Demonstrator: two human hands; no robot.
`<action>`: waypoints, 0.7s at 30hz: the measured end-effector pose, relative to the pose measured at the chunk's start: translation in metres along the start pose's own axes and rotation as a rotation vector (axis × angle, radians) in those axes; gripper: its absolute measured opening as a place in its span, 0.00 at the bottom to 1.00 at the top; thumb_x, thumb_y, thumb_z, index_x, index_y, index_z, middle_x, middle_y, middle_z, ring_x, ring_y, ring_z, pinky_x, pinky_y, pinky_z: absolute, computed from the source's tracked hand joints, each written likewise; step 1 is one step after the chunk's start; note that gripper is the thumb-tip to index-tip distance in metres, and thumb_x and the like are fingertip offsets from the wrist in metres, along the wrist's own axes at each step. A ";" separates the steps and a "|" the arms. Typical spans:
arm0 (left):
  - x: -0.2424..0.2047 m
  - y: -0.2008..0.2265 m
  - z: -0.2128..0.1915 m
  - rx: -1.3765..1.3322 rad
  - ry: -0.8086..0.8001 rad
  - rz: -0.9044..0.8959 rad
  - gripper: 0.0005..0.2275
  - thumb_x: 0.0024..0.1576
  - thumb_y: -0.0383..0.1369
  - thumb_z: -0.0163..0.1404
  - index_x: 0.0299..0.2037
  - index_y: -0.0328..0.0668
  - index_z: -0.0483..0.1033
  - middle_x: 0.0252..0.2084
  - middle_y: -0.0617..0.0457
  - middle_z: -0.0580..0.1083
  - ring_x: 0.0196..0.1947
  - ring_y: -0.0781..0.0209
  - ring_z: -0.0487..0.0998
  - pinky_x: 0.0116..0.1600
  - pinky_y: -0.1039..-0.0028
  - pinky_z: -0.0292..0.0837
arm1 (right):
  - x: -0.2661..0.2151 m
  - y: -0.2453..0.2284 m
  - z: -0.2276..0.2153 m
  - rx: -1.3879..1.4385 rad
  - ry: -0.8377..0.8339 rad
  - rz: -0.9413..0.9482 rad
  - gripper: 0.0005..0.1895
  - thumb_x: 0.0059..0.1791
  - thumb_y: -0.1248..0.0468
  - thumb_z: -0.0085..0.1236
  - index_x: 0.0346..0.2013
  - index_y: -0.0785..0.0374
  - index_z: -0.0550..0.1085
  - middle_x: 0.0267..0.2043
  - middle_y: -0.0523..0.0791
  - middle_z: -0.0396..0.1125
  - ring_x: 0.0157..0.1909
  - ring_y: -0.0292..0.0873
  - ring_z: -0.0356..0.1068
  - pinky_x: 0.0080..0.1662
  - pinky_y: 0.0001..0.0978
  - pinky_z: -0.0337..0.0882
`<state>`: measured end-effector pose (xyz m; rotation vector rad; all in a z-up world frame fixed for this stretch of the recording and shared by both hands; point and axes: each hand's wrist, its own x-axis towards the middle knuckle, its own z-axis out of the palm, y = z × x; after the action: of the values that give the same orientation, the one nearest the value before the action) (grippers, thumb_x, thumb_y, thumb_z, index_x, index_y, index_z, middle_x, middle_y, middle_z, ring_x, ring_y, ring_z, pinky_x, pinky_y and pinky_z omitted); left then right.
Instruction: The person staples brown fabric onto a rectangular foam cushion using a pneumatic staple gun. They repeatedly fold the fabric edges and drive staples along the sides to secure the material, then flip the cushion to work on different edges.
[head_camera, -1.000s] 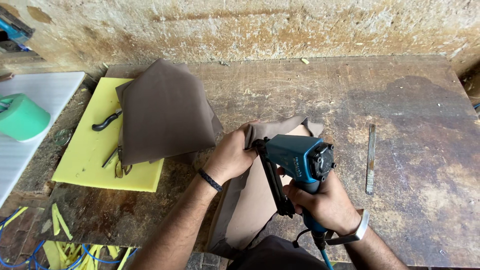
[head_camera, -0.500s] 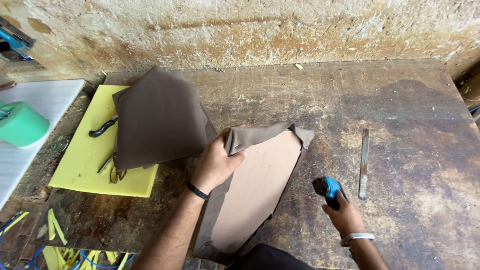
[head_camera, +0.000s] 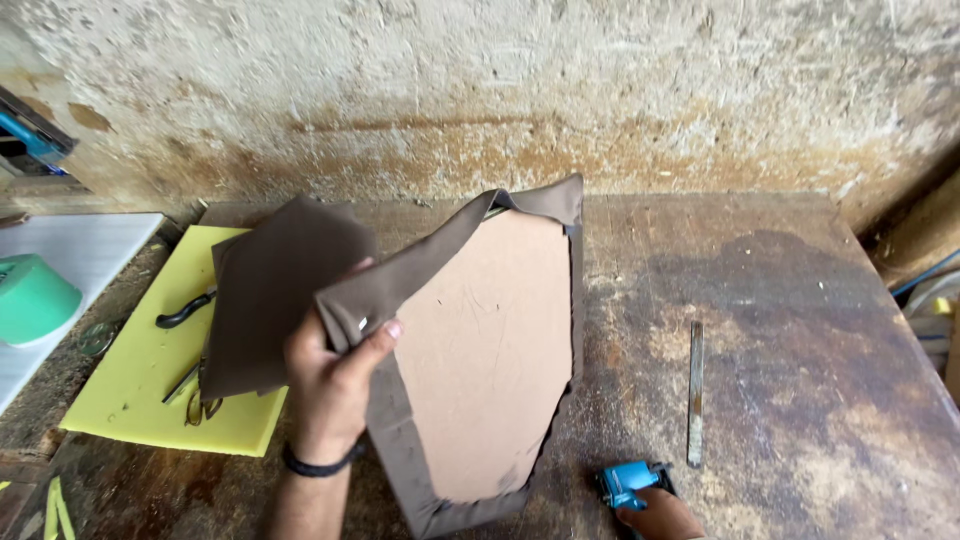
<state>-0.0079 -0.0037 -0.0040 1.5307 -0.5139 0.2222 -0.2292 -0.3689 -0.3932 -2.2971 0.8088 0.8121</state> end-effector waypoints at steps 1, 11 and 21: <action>-0.009 -0.002 0.003 0.006 0.044 0.037 0.24 0.54 0.30 0.59 0.62 0.31 0.73 0.48 0.44 0.79 0.44 0.61 0.80 0.51 0.67 0.79 | -0.006 -0.011 -0.012 0.003 -0.006 -0.038 0.35 0.47 0.40 0.63 0.64 0.52 0.72 0.63 0.46 0.71 0.67 0.47 0.69 0.67 0.39 0.68; -0.051 -0.018 0.048 -0.051 -0.096 0.083 0.27 0.53 0.31 0.58 0.64 0.36 0.69 0.54 0.40 0.79 0.43 0.59 0.84 0.49 0.69 0.84 | -0.133 -0.198 -0.207 0.997 0.119 -0.582 0.26 0.50 0.51 0.50 0.60 0.58 0.73 0.53 0.49 0.77 0.50 0.47 0.78 0.50 0.43 0.79; -0.048 0.003 0.037 -0.100 -0.522 0.154 0.22 0.57 0.46 0.50 0.55 0.39 0.69 0.60 0.36 0.69 0.62 0.46 0.68 0.69 0.49 0.62 | -0.180 -0.264 -0.259 1.524 -0.225 -0.819 0.25 0.54 0.45 0.51 0.34 0.66 0.75 0.26 0.47 0.74 0.24 0.41 0.73 0.32 0.33 0.77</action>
<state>-0.0577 -0.0314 -0.0249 1.4482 -1.0417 -0.0920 -0.0703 -0.3060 -0.0192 -0.9146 0.1256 -0.0502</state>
